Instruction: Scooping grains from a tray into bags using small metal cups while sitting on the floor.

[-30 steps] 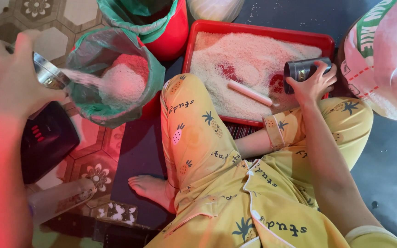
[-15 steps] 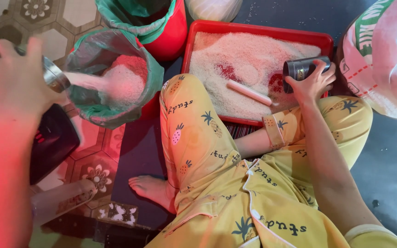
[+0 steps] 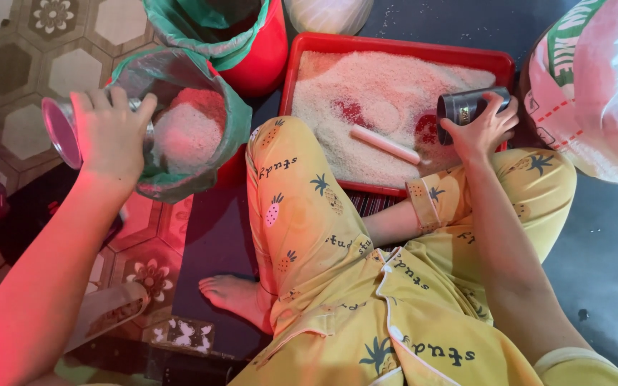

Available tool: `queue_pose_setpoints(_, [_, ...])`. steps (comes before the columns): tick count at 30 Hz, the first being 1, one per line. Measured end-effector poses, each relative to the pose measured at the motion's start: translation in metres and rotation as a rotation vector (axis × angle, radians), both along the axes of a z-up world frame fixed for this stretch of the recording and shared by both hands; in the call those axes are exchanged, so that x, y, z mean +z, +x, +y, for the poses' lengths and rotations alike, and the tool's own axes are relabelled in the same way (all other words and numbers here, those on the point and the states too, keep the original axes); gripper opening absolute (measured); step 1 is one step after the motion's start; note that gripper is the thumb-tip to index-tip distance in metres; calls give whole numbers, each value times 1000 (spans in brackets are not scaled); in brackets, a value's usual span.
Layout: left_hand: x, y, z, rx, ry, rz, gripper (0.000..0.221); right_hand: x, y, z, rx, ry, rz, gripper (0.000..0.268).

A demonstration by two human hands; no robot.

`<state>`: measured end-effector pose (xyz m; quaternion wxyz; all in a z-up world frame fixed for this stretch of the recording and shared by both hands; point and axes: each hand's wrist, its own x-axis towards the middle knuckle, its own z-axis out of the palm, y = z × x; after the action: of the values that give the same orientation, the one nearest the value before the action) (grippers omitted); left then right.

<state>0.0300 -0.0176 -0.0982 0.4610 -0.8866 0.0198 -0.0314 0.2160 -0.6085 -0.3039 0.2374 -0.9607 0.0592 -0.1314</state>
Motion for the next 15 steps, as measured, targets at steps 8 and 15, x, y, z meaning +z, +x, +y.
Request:
queue_pose_setpoints(8, [56,27,-87,-346,-383,-272,82,-11,4,-3,-25,1,-46,87])
queue_pose_setpoints(15, [40,85,-226,-558,-1516,-398,92,-8,-1,-3,6,24,-74,85])
